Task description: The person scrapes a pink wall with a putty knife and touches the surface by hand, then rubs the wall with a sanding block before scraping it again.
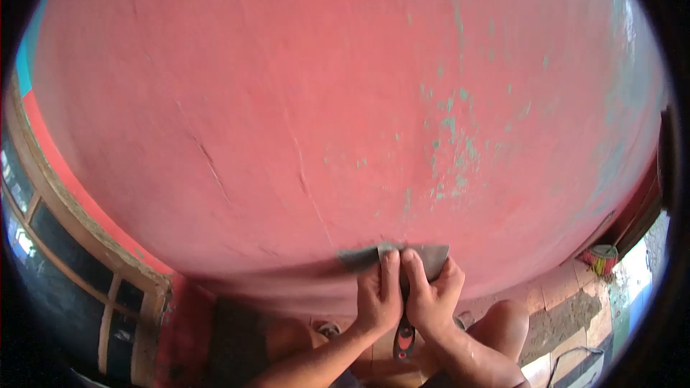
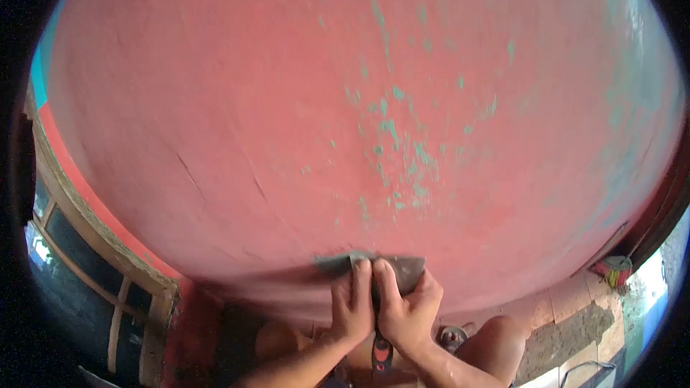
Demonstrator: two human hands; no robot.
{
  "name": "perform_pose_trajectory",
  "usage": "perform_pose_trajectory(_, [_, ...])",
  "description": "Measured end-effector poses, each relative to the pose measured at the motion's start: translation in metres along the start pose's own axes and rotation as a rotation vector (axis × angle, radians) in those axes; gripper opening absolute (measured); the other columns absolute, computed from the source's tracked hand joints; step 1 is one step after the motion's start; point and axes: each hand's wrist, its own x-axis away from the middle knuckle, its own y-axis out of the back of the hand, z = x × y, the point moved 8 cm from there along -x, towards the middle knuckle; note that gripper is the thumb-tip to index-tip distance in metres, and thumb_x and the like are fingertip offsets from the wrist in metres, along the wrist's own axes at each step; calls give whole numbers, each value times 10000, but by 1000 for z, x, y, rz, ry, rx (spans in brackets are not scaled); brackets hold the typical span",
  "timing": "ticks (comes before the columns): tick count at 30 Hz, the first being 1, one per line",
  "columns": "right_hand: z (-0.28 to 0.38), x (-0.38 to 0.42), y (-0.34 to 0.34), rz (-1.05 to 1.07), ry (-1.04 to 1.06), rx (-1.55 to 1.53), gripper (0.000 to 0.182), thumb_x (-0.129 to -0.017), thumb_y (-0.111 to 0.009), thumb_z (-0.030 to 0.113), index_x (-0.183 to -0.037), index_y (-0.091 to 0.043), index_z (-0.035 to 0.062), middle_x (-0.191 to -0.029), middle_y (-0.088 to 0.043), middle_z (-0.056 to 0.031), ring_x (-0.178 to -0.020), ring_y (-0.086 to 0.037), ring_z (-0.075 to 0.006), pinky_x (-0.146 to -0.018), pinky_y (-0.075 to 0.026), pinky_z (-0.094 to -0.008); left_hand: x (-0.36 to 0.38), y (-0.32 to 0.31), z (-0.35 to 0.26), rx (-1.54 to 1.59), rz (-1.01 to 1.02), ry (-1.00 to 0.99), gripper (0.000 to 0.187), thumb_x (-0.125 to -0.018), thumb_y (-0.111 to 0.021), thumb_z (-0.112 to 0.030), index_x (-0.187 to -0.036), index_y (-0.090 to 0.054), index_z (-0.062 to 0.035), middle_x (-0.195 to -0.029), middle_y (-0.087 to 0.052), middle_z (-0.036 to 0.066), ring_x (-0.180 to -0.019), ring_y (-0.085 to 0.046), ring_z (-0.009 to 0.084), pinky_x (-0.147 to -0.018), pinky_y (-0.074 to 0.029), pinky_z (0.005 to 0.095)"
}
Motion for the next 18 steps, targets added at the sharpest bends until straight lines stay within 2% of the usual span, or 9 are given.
perform_pose_trajectory(3, [11,-12,-7,19,68,5,163,-914,-696,99,-900,-664,-60,-776,-676,-17,-731,-557,-53,-644,-489,-245,-9,-2,-9,14,9,-24,375,-1068,-451,-240,-791,-529,0,-695,-469,-17,-718,-431,37,-576,-383,268])
perform_pose_trajectory(6, [10,1,-5,-5,31,57,161,-913,-695,100,-898,-662,-57,-773,-672,-15,-739,-564,-55,-653,-494,-251,-2,8,-5,-78,42,1,373,-1069,-446,-255,-827,-563,4,-704,-507,5,-746,-460,48,-613,-407,272])
perform_pose_trajectory(8, [0,-2,1,-27,75,71,155,-913,-693,97,-892,-663,-54,-769,-672,-17,-737,-563,-59,-651,-493,-253,-3,0,-4,-52,21,-114,400,-1079,-412,-284,-822,-561,-16,-732,-525,-7,-770,-468,60,-646,-418,277])
perform_pose_trajectory(12, [14,-8,-5,0,53,145,194,-913,-689,133,-867,-664,-54,-750,-687,-41,-710,-583,-82,-644,-501,-278,-8,4,-9,-34,60,51,372,-1073,-438,-272,-840,-568,-14,-737,-513,-11,-772,-469,71,-644,-428,291])
perform_pose_trajectory(13, [8,3,-2,-9,29,189,199,-909,-692,136,-861,-663,-54,-737,-684,-42,-701,-582,-81,-640,-500,-279,-6,4,-2,-15,97,138,353,-1069,-447,-267,-876,-597,-12,-788,-574,9,-814,-515,79,-693,-456,301])
perform_pose_trajectory(16, [-6,0,5,-2,84,198,201,-890,-701,130,-836,-658,-59,-683,-666,-43,-661,-562,-76,-616,-492,-284,11,5,23,-82,25,29,311,-1066,-454,-245,-936,-624,-20,-823,-628,27,-817,-548,72,-702,-471,296])
perform_pose_trajectory(18, [0,-1,4,37,54,182,154,-875,-685,92,-844,-669,-58,-720,-683,-51,-683,-619,-106,-626,-500,-287,13,3,35,88,-49,140,335,-1026,-537,-295,-953,-613,24,-937,-664,142,-951,-619,188,-810,-497,387])
